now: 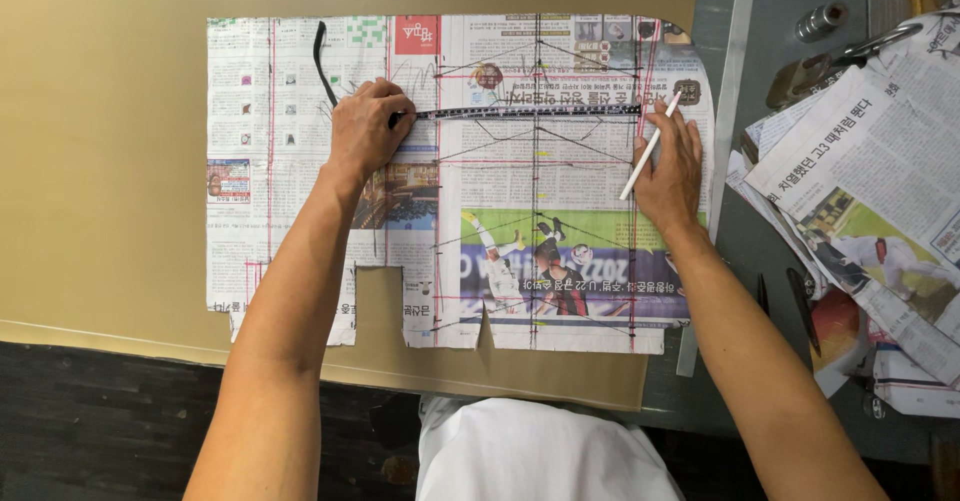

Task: The person unfolds a newspaper on a worktable, then uses a flexible measuring tape and a white pencil to measure and mark lines on the newspaper and the table surface. The person repeatedly repositions the tape and marks multiple points and lines across the work area.

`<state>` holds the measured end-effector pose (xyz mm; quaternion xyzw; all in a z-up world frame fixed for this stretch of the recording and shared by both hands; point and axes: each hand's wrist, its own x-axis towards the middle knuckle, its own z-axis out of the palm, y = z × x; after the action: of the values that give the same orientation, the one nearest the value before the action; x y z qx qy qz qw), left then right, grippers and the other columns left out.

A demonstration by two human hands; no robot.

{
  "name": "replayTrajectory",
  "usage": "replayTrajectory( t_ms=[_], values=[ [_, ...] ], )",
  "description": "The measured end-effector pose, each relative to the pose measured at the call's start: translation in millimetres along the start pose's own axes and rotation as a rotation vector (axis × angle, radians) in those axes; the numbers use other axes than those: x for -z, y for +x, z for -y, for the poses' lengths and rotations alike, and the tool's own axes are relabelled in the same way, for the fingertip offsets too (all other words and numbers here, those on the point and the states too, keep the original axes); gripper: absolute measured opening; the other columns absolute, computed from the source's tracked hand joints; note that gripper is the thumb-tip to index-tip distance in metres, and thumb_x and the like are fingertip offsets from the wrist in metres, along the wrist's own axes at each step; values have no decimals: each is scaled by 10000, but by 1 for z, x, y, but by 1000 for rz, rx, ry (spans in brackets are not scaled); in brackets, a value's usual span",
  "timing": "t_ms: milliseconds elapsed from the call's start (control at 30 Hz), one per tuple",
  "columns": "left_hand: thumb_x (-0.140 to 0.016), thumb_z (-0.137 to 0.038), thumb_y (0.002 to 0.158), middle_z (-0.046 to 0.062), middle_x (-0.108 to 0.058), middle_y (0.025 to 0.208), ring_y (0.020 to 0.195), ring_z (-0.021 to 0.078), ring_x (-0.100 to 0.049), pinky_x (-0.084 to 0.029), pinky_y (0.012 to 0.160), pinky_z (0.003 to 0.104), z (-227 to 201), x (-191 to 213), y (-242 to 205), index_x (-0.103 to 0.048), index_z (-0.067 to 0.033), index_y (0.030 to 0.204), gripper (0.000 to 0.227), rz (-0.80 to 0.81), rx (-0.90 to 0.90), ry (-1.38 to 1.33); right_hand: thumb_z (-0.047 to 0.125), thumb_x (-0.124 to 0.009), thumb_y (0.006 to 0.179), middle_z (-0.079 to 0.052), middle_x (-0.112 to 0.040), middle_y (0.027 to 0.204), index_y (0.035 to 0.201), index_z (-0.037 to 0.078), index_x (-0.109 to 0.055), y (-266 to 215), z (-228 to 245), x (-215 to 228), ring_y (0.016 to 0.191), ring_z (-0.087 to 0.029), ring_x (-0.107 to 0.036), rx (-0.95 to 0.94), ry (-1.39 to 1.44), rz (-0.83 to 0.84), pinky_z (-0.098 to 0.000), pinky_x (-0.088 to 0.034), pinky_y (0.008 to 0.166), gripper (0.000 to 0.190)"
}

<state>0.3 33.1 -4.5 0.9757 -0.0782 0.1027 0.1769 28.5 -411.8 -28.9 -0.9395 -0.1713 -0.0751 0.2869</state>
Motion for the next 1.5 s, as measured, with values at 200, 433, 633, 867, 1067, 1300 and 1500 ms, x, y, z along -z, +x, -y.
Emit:
replayTrajectory(
  t_ms=[200, 433, 633, 867, 1067, 1300, 1500],
  values=[
    [-772, -202, 892, -2, -736, 1068, 1006, 226, -685, -550, 816, 405, 0, -1, 2, -802, -165, 918, 54, 0, -3, -1, 147, -576, 1088, -186, -518, 1564, 1405, 90, -492, 0, 0, 1, 1507, -348, -414, -3, -1, -4, -517, -212, 1275, 333],
    [-780, -214, 900, -6, -739, 1078, 1014, 222, -688, -548, 828, 404, 0, -1, 2, -803, -169, 927, 57, 7, 3, 2, 152, -577, 1089, -176, -515, 1572, 1392, 86, -497, 0, 0, 1, 1501, -347, -415, -5, -4, -7, -512, -216, 1273, 320],
    [-781, -210, 899, -8, -735, 1070, 1002, 223, -684, -539, 816, 406, 0, 0, 1, -801, -171, 928, 52, 2, -4, 6, 151, -570, 1084, -168, -508, 1571, 1400, 73, -492, 0, 0, 0, 1499, -332, -422, -12, -7, -7, -500, -214, 1278, 334],
    [-751, -202, 925, -10, -720, 1060, 960, 212, -662, -472, 757, 381, -7, 0, -3, -768, -158, 935, 48, -10, 15, 26, 143, -580, 1075, -193, -510, 1560, 1372, 57, -504, 2, 5, 4, 1491, -340, -427, -9, 4, -12, -508, -225, 1270, 318],
    [-728, -192, 946, 8, -693, 1043, 978, 235, -634, -433, 799, 415, -10, -1, -14, -729, -151, 956, 43, -101, -19, -4, 156, -567, 1089, -187, -504, 1579, 1372, 63, -510, 4, 10, 7, 1515, -346, -407, -12, 10, 7, -510, -229, 1276, 304],
    [-679, -184, 979, 13, -687, 1060, 1003, 225, -641, -435, 827, 413, -10, -9, -19, -692, -121, 989, 65, -163, -60, 8, 209, -560, 1074, -168, -422, 1635, 1398, 65, -505, -29, 46, 2, 1547, -368, -322, -103, -33, -46, -548, -179, 1286, 359],
    [-629, -147, 977, 61, -678, 1207, 1140, 236, -625, -444, 900, 420, -5, -13, -30, -635, -72, 1055, 108, -225, -168, 68, 210, -583, 1022, -174, -454, 1592, 1360, 67, -535, -124, 114, -10, 1511, -379, -366, -165, -39, -31, -553, -218, 1268, 370]
  ],
)
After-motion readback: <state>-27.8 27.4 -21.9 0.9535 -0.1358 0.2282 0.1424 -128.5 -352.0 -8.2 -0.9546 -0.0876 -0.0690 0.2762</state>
